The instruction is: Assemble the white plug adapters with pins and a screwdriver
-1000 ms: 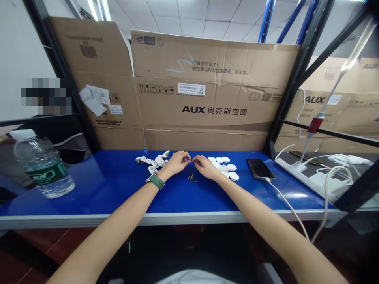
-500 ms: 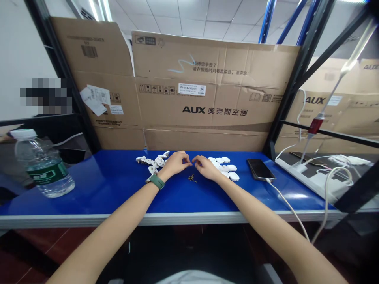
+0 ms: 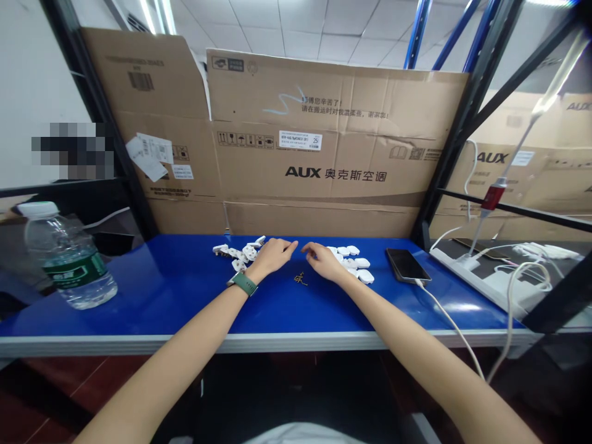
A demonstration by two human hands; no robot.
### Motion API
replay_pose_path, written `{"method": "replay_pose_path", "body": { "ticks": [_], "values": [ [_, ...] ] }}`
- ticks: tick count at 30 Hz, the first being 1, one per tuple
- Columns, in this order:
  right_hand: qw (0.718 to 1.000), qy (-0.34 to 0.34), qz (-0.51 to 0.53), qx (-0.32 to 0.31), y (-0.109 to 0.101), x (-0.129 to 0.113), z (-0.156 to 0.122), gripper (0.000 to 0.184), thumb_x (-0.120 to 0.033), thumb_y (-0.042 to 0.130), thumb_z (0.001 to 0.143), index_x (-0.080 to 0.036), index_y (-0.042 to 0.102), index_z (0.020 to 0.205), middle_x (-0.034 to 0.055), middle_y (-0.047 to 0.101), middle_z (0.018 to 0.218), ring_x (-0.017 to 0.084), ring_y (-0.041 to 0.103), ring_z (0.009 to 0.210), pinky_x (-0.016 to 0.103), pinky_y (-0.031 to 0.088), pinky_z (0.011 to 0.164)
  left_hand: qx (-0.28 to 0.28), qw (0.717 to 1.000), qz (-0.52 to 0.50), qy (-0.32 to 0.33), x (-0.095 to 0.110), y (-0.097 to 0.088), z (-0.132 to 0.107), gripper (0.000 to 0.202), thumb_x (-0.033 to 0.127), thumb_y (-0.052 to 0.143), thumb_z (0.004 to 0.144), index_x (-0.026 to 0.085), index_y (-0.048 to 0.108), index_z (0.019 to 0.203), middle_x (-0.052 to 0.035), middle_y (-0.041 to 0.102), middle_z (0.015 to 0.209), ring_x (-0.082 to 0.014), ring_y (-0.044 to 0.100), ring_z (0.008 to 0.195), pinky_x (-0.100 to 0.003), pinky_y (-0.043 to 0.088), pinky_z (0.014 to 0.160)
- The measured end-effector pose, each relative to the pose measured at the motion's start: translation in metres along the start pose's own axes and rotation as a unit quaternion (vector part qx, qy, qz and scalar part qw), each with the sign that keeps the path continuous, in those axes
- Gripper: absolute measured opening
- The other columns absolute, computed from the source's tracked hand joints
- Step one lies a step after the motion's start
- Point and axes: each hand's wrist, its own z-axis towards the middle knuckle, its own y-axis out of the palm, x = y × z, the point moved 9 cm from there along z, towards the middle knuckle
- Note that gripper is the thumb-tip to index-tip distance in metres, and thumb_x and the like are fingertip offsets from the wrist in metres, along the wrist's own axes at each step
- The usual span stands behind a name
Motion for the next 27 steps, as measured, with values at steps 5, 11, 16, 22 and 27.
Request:
{"method": "replay_pose_path", "body": {
  "ticks": [5,11,16,22,27],
  "values": [
    [0.998,0.037,-0.052,0.01,-0.011,0.007,0.0,0.031,-0.007,0.048,0.089,-0.019,0.069,0.11,0.0071,0.073,0.105,0.02,0.065,0.095,0.031,0.048,0.09,0.011,0.997,0.05,0.06,0.001,0.001,-0.002,0.038,0.013,0.055,0.082,0.023,0.068,0.116,-0.006,0.071,0.115,-0.021,0.067,0.099,-0.03,0.048,0.085],
    [0.966,0.157,-0.205,-0.027,-0.028,0.033,-0.008,0.032,-0.017,0.051,0.094,-0.022,0.072,0.117,0.0118,0.068,0.124,0.032,0.055,0.123,0.042,0.043,0.099,-0.038,0.985,0.171,-0.008,-0.022,-0.002,-0.003,0.03,0.018,0.054,0.085,0.025,0.073,0.107,-0.0075,0.071,0.109,-0.0261,0.068,0.101,-0.035,0.05,0.089],
    [0.955,0.177,-0.228,-0.071,-0.03,0.043,-0.013,0.035,-0.02,0.052,0.094,-0.019,0.069,0.126,0.0147,0.064,0.134,0.035,0.05,0.131,0.046,0.042,0.101,-0.09,0.975,0.199,-0.042,-0.041,-0.012,-0.007,0.025,0.029,0.057,0.087,0.028,0.074,0.106,-0.0066,0.071,0.113,-0.0271,0.068,0.105,-0.034,0.05,0.087],
    [0.961,0.156,-0.214,-0.083,-0.022,0.049,-0.01,0.034,-0.022,0.056,0.094,-0.021,0.07,0.125,0.0156,0.065,0.134,0.035,0.051,0.131,0.047,0.042,0.101,-0.1,0.972,0.209,-0.028,-0.052,-0.033,-0.009,0.026,0.042,0.062,0.085,0.029,0.078,0.102,-0.0073,0.073,0.113,-0.0293,0.065,0.107,-0.036,0.047,0.09],
    [0.969,0.122,-0.196,-0.082,-0.016,0.048,-0.007,0.029,-0.021,0.058,0.093,-0.023,0.074,0.117,0.0155,0.069,0.124,0.036,0.055,0.126,0.045,0.043,0.096,-0.096,0.976,0.181,-0.074,-0.071,-0.04,-0.013,0.023,0.042,0.069,0.079,0.029,0.079,0.096,-0.01,0.075,0.108,-0.033,0.066,0.102,-0.042,0.045,0.092]
  ]
}}
